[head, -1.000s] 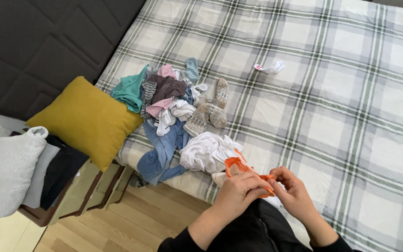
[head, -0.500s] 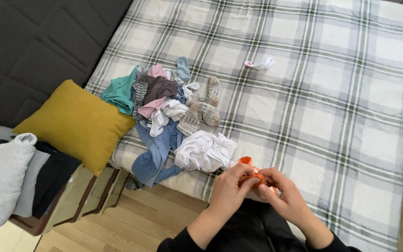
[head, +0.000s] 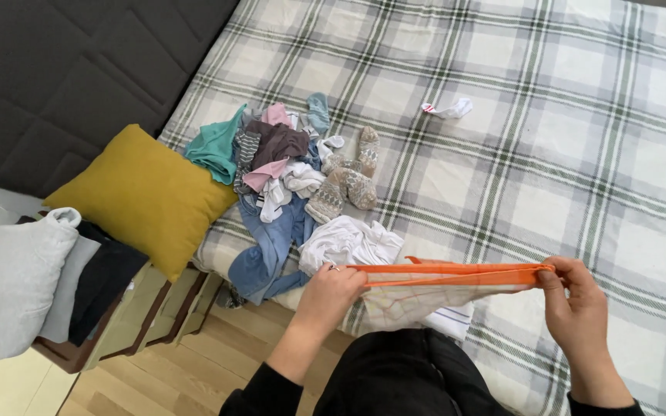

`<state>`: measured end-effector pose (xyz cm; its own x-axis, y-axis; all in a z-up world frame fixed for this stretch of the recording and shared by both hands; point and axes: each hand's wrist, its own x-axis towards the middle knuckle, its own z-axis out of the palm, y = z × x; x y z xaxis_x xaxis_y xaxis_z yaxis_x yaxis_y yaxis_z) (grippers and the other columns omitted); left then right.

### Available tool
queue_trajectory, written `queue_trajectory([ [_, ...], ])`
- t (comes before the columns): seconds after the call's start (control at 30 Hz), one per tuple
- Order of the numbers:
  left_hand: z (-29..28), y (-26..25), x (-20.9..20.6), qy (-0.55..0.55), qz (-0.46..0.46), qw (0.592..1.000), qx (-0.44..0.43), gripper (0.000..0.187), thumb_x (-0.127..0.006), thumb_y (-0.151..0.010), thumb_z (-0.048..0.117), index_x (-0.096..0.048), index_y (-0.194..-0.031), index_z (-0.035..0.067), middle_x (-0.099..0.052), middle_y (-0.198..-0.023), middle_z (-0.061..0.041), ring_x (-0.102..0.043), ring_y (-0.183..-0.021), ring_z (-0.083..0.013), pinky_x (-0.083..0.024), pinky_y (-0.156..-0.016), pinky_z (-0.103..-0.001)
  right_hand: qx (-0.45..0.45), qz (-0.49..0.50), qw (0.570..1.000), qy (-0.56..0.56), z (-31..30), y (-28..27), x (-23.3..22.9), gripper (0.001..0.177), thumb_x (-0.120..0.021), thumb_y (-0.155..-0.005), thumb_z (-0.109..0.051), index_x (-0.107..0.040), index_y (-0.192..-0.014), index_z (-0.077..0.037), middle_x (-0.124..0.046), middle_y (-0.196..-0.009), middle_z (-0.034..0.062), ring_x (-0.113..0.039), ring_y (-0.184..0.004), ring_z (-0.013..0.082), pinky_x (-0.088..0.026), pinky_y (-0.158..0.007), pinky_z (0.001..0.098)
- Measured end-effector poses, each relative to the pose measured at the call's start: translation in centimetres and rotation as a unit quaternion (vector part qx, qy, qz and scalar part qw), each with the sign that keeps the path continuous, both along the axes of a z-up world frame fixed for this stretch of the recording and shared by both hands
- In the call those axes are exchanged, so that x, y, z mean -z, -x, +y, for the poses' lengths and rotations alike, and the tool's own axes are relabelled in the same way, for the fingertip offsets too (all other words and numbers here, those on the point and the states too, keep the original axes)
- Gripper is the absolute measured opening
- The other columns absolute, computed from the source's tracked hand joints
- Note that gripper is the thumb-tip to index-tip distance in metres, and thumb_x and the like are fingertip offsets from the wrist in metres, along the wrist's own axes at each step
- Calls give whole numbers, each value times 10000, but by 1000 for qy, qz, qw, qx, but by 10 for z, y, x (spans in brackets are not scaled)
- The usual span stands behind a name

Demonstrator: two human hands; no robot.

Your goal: Folding various items of laundry including pants, towels, and shirts on a bed and placing them into a closet.

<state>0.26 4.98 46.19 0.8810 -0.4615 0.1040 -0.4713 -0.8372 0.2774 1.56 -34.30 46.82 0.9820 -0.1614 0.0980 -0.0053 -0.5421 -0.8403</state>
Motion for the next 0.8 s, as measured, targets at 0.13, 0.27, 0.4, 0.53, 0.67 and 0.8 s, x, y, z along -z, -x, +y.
queue_trajectory([
  [0.13, 1, -1, -16, -19, -167, 986, -4, 218, -705, -983, 217, -655, -1172, 118, -713, -965, -13, -690, -904, -181, -505, -819, -347, 35, 30, 999, -17, -6, 5, 19, 128, -577, -1110, -131, -639, -1190, -53, -660, -1073, 59, -597, -943, 191, -467, -911, 315],
  [0.27, -15, -23, -11, -39, -131, 989, -58, 363, -678, -913, 17, -597, -1259, 90, -648, -1125, -93, -645, -840, -235, -514, -840, -373, 29, 51, 998, -13, -13, -2, 26, 116, -565, -1100, -122, -644, -1166, -68, -649, -1078, 29, -594, -993, 181, -455, -894, 321],
  [0.4, -39, -86, 12, -48, -93, 992, -75, 234, -699, -886, -27, -695, -1099, 71, -608, -1174, -116, -650, -719, -212, -512, -728, -355, 60, 78, 994, -53, -20, -45, 41, 76, -566, -1109, -119, -614, -1135, -67, -635, -905, 63, -566, -685, 188, -461, -693, 313],
  [0.53, -57, -166, 74, -60, -115, 989, -69, 299, -652, -810, -37, -663, -1074, 104, -567, -1270, -150, -669, -607, -274, -517, -754, -415, 62, 61, 988, -128, -36, -100, 89, 84, -493, -1116, -56, -560, -1145, -15, -629, -1017, 153, -642, -1000, 232, -615, -934, 400],
  [0.67, -77, -200, 58, 33, -158, 985, -60, 211, -651, -851, -20, -632, -1037, 77, -563, -1241, -98, -635, -765, -308, -503, -649, -438, 84, -12, 989, -119, -37, -113, 51, 69, -470, -1117, -92, -525, -1147, -64, -596, -1066, 79, -633, -1018, 201, -565, -999, 352],
  [0.8, -89, -181, 23, 207, -152, 966, -32, 20, -638, -974, 50, -642, -992, 58, -596, -1143, -110, -546, -1014, -339, -476, -914, -445, 62, -76, 989, -108, -61, -92, 66, 63, -449, -1155, -54, -486, -1202, -35, -563, -1063, 107, -616, -995, 216, -523, -934, 332],
])
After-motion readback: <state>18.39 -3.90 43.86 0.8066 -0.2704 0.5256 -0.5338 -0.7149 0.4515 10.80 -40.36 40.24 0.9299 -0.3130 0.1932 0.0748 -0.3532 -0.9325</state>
